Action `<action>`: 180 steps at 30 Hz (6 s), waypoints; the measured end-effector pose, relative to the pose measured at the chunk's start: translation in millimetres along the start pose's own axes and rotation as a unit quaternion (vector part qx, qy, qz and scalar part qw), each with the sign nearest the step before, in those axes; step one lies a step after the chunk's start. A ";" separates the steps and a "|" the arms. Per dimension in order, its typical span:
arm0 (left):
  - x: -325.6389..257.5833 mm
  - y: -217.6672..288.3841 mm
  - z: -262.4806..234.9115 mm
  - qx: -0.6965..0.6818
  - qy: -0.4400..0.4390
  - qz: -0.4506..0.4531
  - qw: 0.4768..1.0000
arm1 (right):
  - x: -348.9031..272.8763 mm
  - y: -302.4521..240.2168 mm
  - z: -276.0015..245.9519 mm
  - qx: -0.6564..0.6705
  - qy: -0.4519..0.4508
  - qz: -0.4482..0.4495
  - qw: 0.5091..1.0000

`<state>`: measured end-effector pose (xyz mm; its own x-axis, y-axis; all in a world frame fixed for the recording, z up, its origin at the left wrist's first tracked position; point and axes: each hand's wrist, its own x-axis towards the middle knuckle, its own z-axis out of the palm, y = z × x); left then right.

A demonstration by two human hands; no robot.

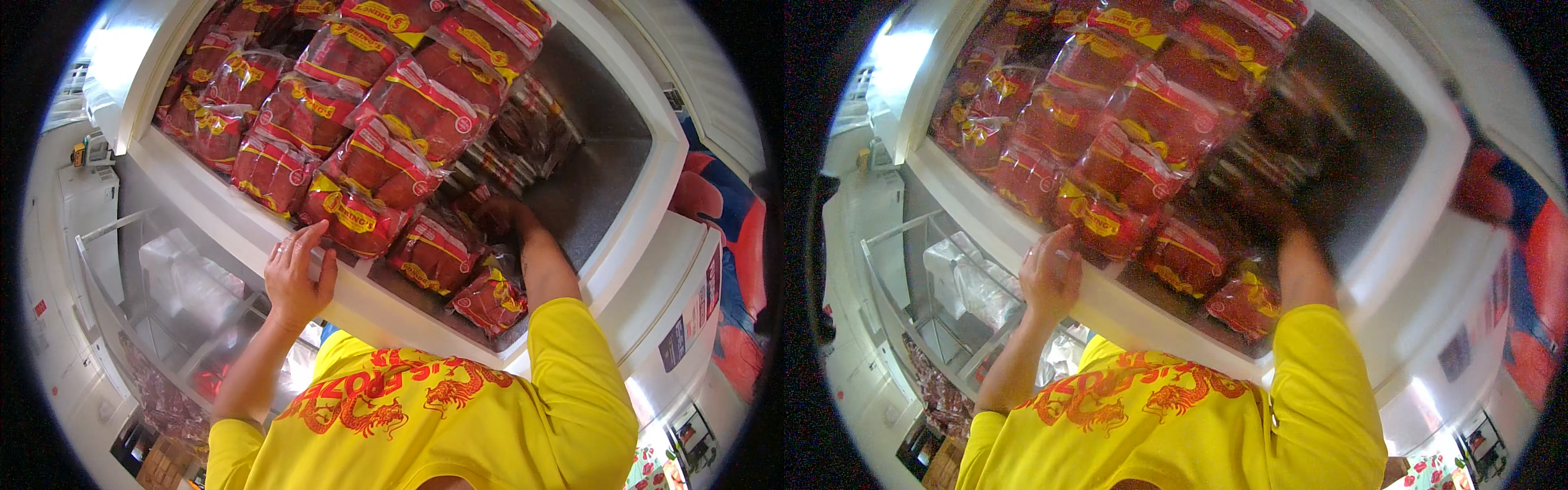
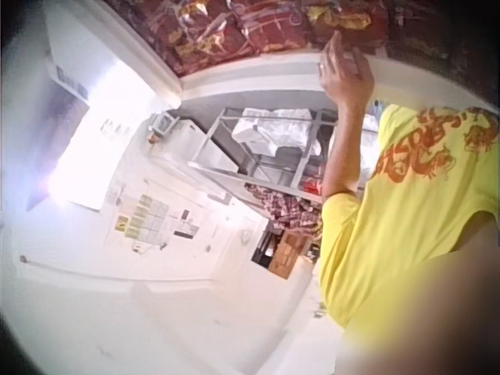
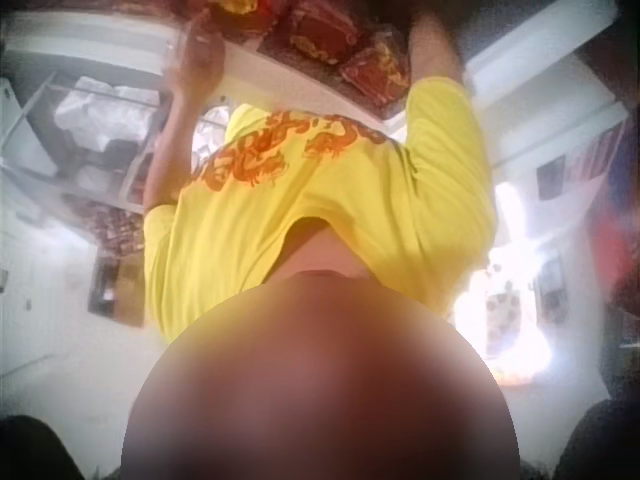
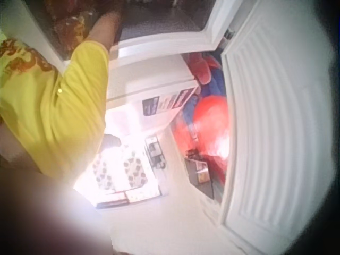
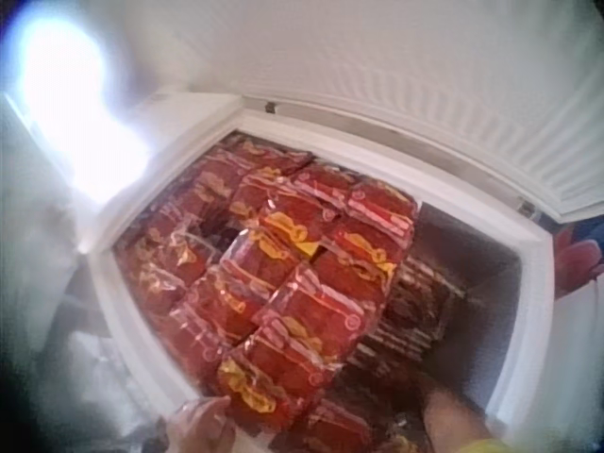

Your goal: The person opens a chest freezer and stacks vacuum-sealed packages of frozen meat inside. They repeatedly pick up packages, arrange them in neat rows, and adjust the stack to fit more items. The person closes and reopens the freezer lid multiple times during the process.

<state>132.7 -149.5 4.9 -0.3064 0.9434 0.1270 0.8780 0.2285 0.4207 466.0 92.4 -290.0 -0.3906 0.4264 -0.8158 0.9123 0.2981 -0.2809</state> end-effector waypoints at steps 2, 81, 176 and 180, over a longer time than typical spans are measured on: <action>-0.8 1.3 -0.9 0.001 0.001 0.005 1.000 | 1.7 5.8 -5.8 0.002 -0.006 0.001 1.000; 57.4 98.0 53.7 -0.009 -0.371 0.230 0.900 | 53.0 38.3 46.0 0.087 0.128 -0.046 0.987; 77.9 91.6 93.9 0.093 -0.486 0.295 0.817 | -282.7 -122.8 -61.8 0.255 -0.115 -0.095 0.956; 73.8 93.0 90.3 0.092 -0.436 0.307 0.841 | -288.1 -119.1 -65.6 0.252 -0.100 -0.140 0.952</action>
<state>224.9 -36.9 -27.8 0.5404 0.6964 -0.4723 0.8394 -0.4077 0.3593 461.8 -10.0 11.7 -0.6423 0.2043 -0.7387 0.7384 -0.0931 -0.6679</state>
